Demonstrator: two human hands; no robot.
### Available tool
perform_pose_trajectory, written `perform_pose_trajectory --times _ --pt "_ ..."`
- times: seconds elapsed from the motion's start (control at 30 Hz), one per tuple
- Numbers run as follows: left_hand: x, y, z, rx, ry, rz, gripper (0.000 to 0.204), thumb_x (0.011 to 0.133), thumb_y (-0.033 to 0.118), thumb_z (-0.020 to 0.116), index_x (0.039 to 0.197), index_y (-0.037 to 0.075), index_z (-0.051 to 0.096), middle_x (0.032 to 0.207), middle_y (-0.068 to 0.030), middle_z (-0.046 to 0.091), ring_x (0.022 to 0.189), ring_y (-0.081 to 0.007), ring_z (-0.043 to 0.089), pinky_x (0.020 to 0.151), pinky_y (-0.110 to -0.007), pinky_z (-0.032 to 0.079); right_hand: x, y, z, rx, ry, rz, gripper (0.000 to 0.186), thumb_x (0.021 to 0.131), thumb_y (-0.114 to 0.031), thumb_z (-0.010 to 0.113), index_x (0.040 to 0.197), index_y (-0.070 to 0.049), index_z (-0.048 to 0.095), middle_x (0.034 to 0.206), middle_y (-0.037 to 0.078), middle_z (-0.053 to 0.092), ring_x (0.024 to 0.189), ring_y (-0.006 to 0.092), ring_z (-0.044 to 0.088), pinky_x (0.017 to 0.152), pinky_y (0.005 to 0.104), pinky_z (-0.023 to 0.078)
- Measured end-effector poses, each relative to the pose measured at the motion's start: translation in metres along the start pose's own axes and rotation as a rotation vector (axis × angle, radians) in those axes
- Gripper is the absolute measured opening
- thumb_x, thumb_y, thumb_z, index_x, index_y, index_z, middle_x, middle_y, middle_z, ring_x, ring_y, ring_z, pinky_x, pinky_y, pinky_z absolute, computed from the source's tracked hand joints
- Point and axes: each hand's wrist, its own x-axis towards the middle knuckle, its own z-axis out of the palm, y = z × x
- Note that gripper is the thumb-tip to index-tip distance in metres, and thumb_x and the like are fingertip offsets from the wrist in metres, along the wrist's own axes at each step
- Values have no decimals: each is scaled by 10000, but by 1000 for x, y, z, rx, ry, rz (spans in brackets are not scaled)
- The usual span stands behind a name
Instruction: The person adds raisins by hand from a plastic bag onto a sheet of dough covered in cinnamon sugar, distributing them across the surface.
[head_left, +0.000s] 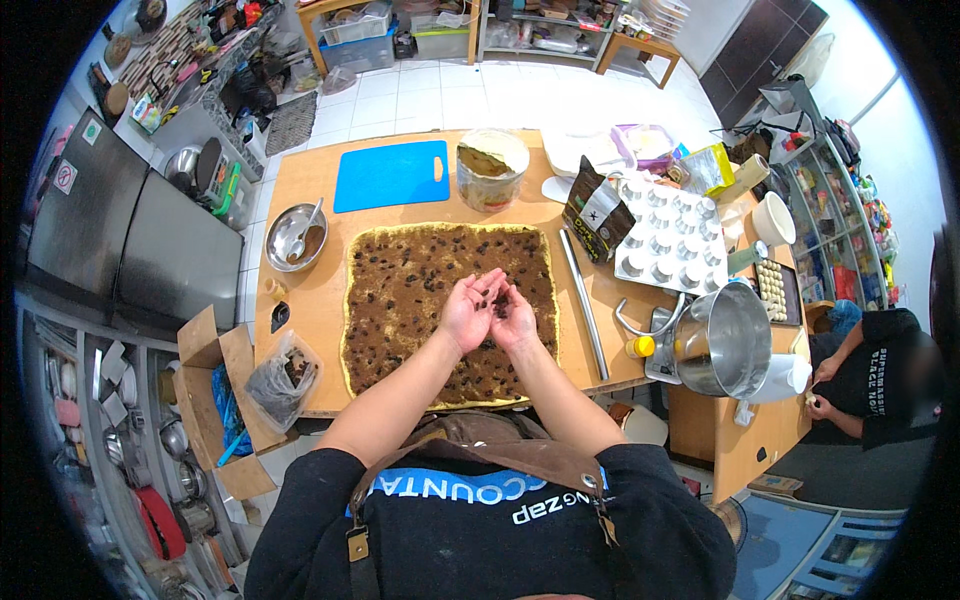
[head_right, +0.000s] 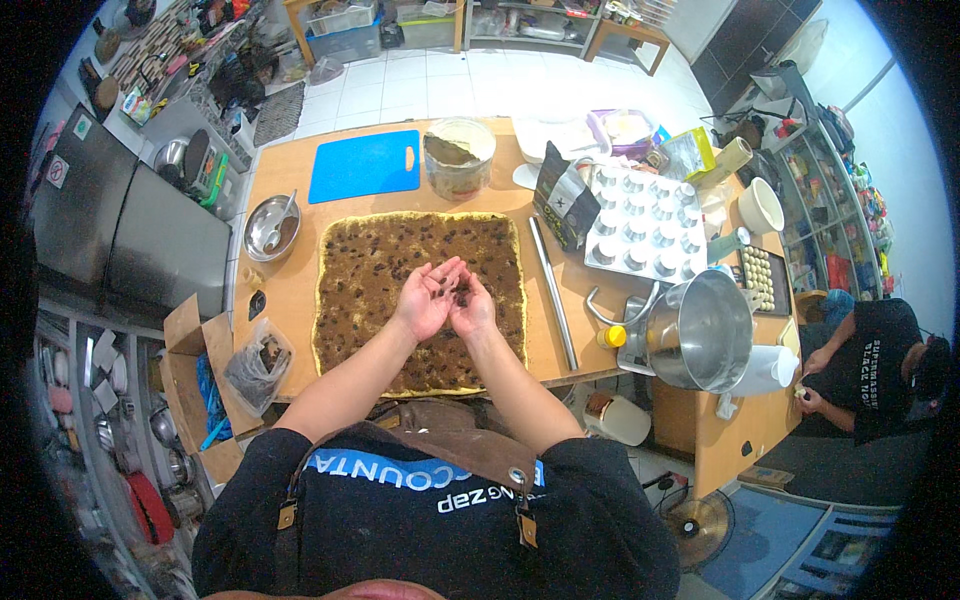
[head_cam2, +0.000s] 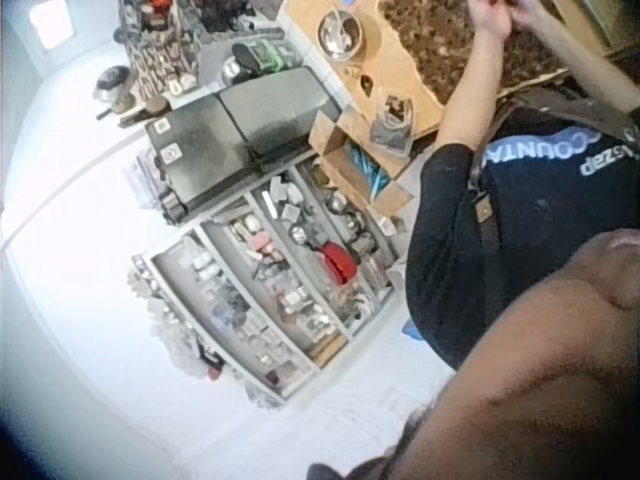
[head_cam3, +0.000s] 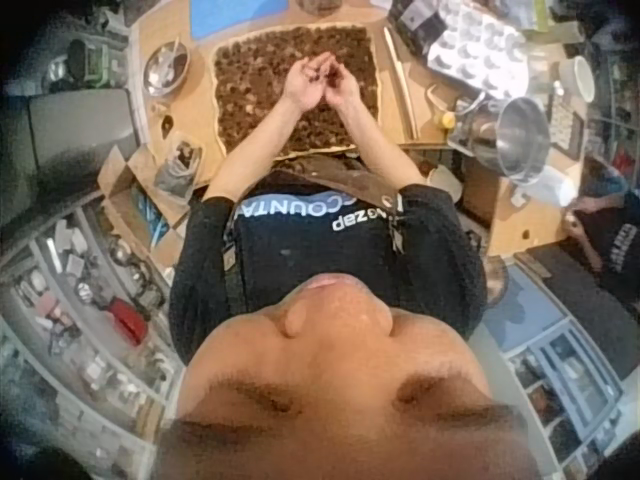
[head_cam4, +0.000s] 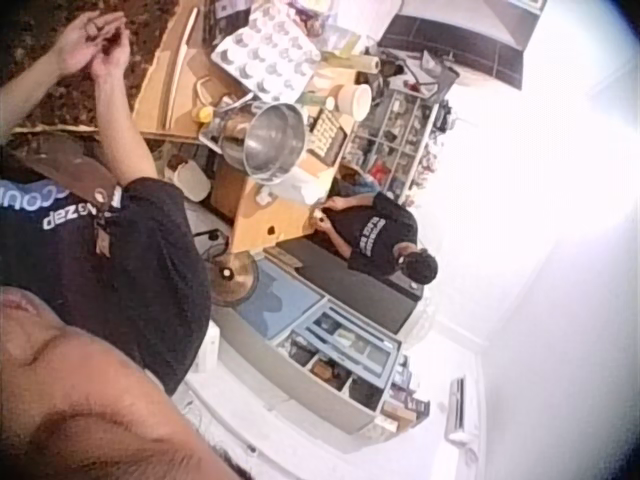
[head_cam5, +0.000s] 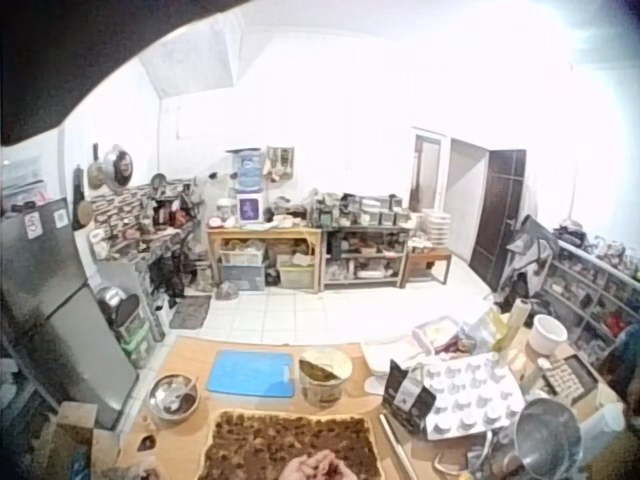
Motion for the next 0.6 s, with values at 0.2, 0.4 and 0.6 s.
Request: perform_pose_trajectory --times 0.2,0.4,0.6 --pt "-15 -6 14 141 -57 26 525 924 367 268 1307 26 381 1332 -97 422 1214 -172 372 1013 -338 246 1 1 -10 90 -31 80 258 932 -253 395 1055 -63 518 1124 86 531 1080 224 481 965 374 386" --pt "-18 2 1 12 99 67 459 919 349 320 1223 28 444 1232 -90 495 1100 -206 469 949 -358 352 11 3 -9 121 29 109 239 931 -273 412 962 -68 529 945 69 564 881 180 547 802 315 473" --pt "-53 43 -9 -43 186 232 412 922 329 324 1197 48 445 1176 -78 519 1057 -192 486 915 -355 387 57 -56 9 -609 161 -28 254 932 -305 418 811 -97 502 623 -19 434 437 79 324 355 220 246"
